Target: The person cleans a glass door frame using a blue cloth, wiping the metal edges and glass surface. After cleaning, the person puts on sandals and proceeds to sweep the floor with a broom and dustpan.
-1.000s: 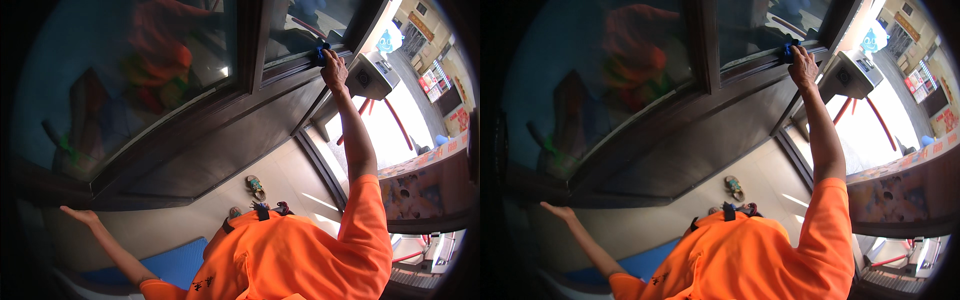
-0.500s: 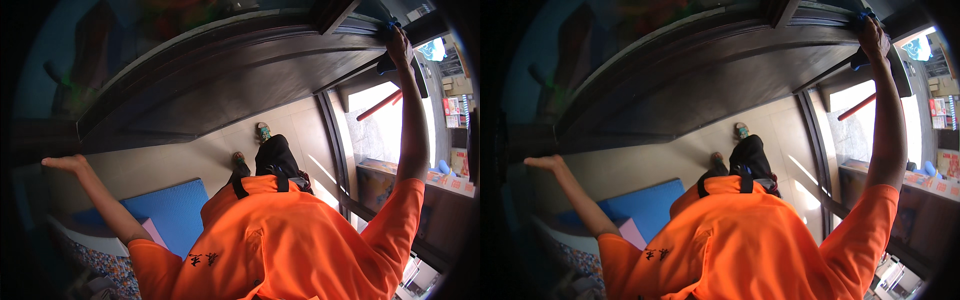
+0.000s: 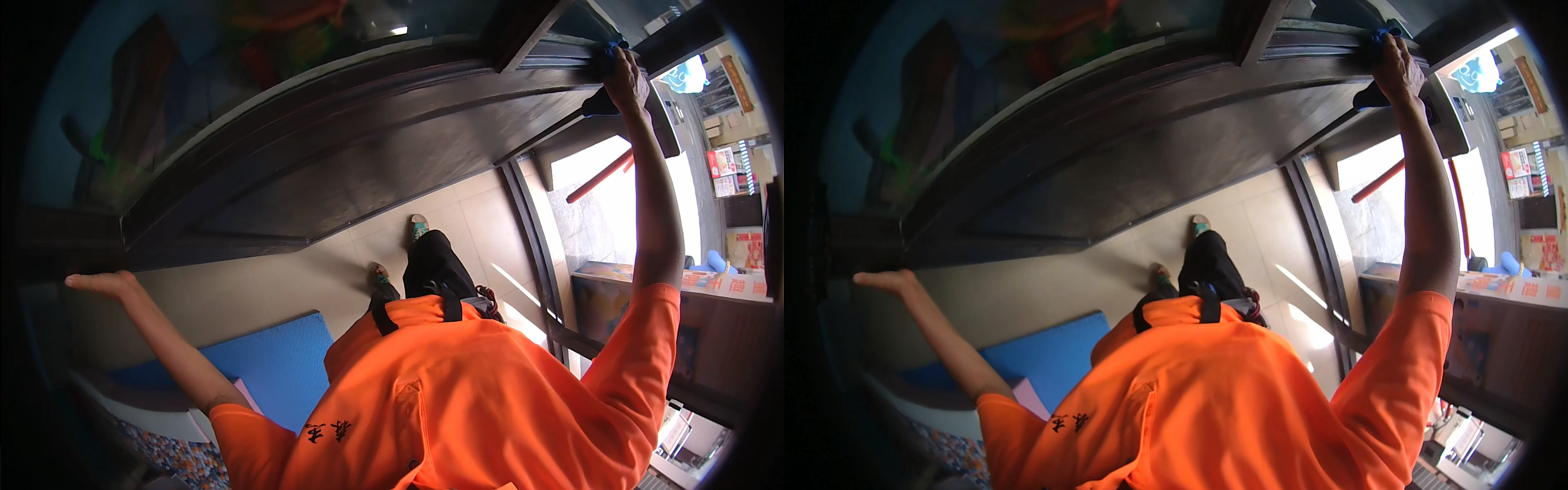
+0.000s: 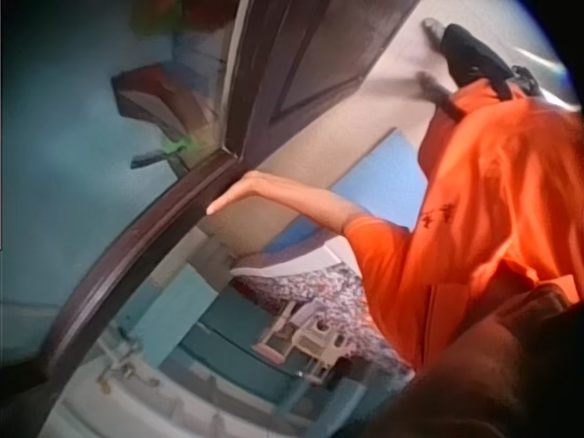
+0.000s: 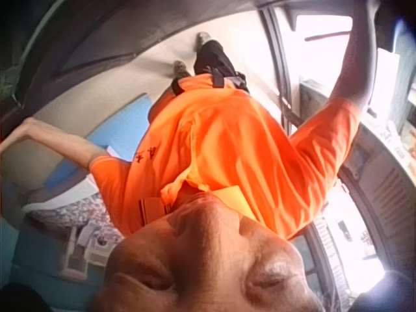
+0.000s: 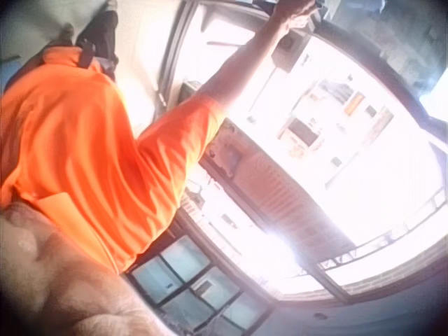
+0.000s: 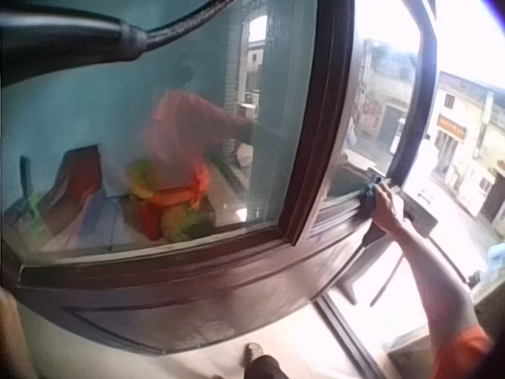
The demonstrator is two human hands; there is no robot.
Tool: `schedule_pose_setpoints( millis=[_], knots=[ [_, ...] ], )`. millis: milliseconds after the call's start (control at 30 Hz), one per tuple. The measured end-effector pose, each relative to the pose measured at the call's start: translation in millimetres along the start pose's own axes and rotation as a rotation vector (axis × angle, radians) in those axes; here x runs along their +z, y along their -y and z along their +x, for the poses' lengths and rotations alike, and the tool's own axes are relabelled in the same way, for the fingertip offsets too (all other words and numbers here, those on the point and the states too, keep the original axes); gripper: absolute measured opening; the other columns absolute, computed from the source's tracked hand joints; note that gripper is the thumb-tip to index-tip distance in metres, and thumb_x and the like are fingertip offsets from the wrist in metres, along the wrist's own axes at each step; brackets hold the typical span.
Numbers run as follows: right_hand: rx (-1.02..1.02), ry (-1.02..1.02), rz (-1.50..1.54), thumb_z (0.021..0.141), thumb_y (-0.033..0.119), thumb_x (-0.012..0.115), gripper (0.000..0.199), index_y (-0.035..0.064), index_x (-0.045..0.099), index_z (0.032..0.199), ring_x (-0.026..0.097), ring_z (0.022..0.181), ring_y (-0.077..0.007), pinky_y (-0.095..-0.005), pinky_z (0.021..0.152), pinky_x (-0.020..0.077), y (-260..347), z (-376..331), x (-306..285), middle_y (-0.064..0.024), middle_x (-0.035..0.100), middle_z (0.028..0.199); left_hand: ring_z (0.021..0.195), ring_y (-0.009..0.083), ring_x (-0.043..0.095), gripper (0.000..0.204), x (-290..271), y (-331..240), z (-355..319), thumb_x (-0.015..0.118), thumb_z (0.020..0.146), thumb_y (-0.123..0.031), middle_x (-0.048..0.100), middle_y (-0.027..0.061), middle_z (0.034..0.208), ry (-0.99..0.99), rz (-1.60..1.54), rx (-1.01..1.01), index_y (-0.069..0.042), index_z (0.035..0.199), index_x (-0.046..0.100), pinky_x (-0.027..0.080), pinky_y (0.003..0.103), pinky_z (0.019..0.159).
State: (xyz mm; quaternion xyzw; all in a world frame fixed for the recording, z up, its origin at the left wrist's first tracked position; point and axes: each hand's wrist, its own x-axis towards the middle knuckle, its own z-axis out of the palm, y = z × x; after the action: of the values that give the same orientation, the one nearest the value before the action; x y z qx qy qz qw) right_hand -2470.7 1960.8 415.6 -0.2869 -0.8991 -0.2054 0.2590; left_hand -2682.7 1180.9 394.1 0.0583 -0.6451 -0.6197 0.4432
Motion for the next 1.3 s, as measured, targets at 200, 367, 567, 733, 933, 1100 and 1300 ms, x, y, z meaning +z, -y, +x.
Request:
schedule_pose_setpoints(
  millis=[200, 367, 567, 733, 933, 1100, 1300],
  knots=[
    [0.017, -0.003, 0.028, 0.076, 0.010, 0.055, 0.050, 0.0122, 0.049, 0.126, 0.055, 0.108, -0.0361, -0.0455, 0.085, 0.0479, 5.5, -4.4, -1.8, -0.0095, 0.050, 0.129, 0.132, 0.0342, 0.026, 0.087, -0.2, 0.6, 2.6, 0.023, 0.089, -0.065, 0.020, 0.0242, 0.144, 0.007, -0.020, 0.016, 0.005, 0.140, 0.018, 0.024, 0.042, 0.110],
    [0.031, 0.005, 0.039, 0.076, 0.013, 0.058, 0.051, 0.0116, 0.048, 0.126, 0.058, 0.103, -0.0362, -0.0456, 0.082, 0.0489, 11.3, -6.5, -5.6, -0.0078, 0.049, 0.129, 0.130, 0.0346, 0.030, 0.087, 4.9, -8.4, -3.6, 0.022, 0.089, -0.066, 0.024, 0.0250, 0.142, 0.012, -0.021, 0.008, 0.006, 0.138, 0.023, 0.027, 0.042, 0.109],
    [0.005, -0.058, 0.021, 0.072, 0.009, 0.061, 0.059, 0.0105, 0.046, 0.128, 0.054, 0.110, -0.0341, -0.0430, 0.086, 0.0477, 10.1, -8.0, 3.0, -0.0087, 0.048, 0.130, 0.131, 0.0349, 0.028, 0.089, 2.8, -2.9, 0.4, 0.022, 0.088, -0.066, 0.023, 0.0254, 0.143, 0.000, -0.023, -0.003, 0.007, 0.138, 0.021, 0.027, 0.042, 0.109],
    [0.070, -0.029, 0.109, 0.071, 0.006, 0.060, 0.057, 0.0094, 0.047, 0.126, 0.054, 0.110, -0.0349, -0.0428, 0.088, 0.0470, 27.0, -12.6, -6.4, -0.0107, 0.049, 0.128, 0.130, 0.0360, 0.030, 0.091, -5.1, 7.2, 7.5, 0.024, 0.087, -0.067, 0.024, 0.0272, 0.142, 0.016, -0.011, 0.021, 0.009, 0.137, 0.022, 0.028, 0.042, 0.109],
    [0.099, -0.330, 0.792, 0.073, 0.007, 0.066, 0.048, 0.0112, 0.056, 0.120, 0.055, 0.108, -0.0295, -0.0366, 0.094, 0.0435, 13.4, -48.2, 14.0, -0.0098, 0.053, 0.120, 0.130, 0.0382, 0.030, 0.093, -21.0, 16.9, 9.1, 0.025, 0.087, -0.067, 0.023, 0.0291, 0.141, -0.038, 0.040, 0.011, 0.011, 0.136, 0.021, 0.029, 0.043, 0.108],
    [0.846, -0.300, 1.280, 0.074, 0.018, 0.066, 0.023, 0.0031, 0.064, 0.091, 0.057, 0.076, -0.0147, -0.0281, 0.074, 0.0448, -17.7, -123.5, 55.8, -0.0039, 0.063, 0.081, 0.130, 0.0373, 0.031, 0.093, -59.1, 39.0, 8.8, 0.024, 0.087, -0.068, 0.023, 0.0278, 0.142, -0.028, 0.018, -0.029, 0.010, 0.138, 0.018, 0.030, 0.043, 0.108],
    [0.815, -0.249, 1.292, 0.072, 0.007, 0.060, 0.023, 0.0032, 0.063, 0.094, 0.059, 0.076, -0.0187, -0.0302, 0.074, 0.0462, -19.2, -152.8, 101.7, -0.0064, 0.063, 0.082, 0.127, 0.0360, 0.034, 0.088, -162.4, 102.7, 32.6, 0.022, 0.089, -0.065, 0.027, 0.0252, 0.141, -0.042, -0.008, 0.004, 0.010, 0.135, 0.026, 0.034, 0.043, 0.105]
  ],
)
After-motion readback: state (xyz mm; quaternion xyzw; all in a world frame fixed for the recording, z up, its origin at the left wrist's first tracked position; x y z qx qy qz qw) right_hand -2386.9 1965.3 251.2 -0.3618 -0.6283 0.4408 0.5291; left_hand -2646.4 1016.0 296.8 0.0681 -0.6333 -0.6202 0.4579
